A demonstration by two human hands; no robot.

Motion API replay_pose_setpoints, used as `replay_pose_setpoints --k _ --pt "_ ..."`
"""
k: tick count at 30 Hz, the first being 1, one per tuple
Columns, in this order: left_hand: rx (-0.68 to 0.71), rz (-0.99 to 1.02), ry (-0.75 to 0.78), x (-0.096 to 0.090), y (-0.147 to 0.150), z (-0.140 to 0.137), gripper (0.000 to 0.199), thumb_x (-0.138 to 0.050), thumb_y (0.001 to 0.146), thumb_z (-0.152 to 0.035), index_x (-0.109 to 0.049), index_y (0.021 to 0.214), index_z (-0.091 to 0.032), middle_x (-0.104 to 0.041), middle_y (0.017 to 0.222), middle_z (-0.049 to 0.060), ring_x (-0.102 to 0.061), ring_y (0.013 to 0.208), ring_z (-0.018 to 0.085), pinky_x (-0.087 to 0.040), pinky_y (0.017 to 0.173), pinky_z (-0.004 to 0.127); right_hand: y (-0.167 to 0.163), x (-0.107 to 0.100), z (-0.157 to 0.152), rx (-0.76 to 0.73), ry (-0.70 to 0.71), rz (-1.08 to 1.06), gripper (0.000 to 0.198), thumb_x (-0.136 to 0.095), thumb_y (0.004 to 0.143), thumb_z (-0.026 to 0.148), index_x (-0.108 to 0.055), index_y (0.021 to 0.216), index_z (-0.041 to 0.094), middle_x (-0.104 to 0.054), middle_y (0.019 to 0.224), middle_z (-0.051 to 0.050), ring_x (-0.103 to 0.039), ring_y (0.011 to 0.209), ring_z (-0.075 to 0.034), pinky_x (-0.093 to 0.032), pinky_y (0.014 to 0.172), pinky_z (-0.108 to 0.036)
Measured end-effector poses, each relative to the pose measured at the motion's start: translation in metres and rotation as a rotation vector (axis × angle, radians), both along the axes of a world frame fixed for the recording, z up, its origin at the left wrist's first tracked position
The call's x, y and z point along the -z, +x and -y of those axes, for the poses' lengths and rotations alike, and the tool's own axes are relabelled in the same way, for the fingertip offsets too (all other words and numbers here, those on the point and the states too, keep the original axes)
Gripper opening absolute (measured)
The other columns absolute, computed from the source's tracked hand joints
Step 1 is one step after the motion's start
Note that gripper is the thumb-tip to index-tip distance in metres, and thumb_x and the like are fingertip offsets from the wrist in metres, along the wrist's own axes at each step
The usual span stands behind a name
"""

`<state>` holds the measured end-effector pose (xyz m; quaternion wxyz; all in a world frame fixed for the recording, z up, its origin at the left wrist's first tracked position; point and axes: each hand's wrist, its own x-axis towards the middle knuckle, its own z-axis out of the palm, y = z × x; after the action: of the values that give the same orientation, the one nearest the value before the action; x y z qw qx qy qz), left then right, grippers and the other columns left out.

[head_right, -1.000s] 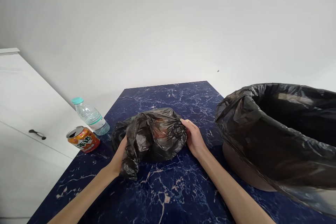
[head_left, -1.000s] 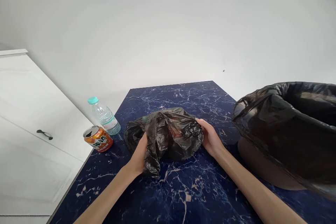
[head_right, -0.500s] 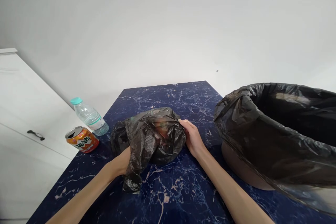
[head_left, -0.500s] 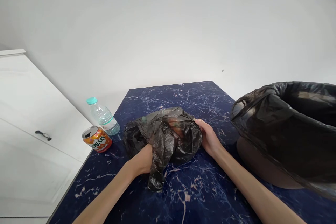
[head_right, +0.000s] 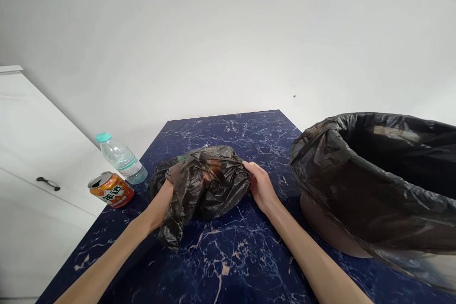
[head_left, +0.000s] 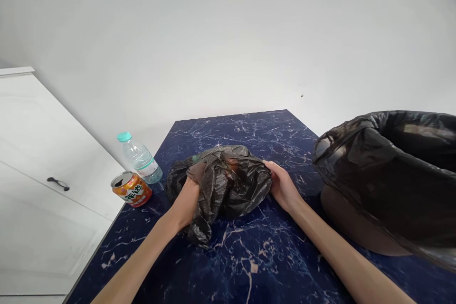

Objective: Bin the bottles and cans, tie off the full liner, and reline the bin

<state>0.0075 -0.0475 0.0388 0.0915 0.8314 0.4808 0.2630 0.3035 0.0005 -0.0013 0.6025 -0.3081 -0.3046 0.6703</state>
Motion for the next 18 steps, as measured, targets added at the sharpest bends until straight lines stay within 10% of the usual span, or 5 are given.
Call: replay_pose_setpoints --k 7,18 --pt "0.028 0.086 -0.007 -0.023 0.012 -0.008 0.062 -0.055 0.104 -0.029 -0.046 0.165 -0.023 -0.06 0.158 0.013 -0.047 0.155 0.032 -0.033 0.133 0.052 0.0 -0.003 0.002 0.033 -0.053 -0.034 0.029 -0.095 0.07 0.043 -0.073 0.076 0.026 -0.07 0.073 0.006 -0.065 0.07 -0.018 -0.051 0.066 -0.03" --pt "-0.264 0.14 0.014 -0.01 0.008 -0.007 0.051 -0.068 0.095 -0.035 -0.061 0.144 -0.02 -0.069 0.144 0.014 -0.065 0.135 0.036 -0.056 0.111 0.052 0.019 0.008 -0.013 0.185 -0.186 -0.1 0.02 -0.088 0.074 0.039 -0.077 0.083 0.026 -0.08 0.078 0.002 -0.078 0.083 -0.027 -0.064 0.076 -0.038"
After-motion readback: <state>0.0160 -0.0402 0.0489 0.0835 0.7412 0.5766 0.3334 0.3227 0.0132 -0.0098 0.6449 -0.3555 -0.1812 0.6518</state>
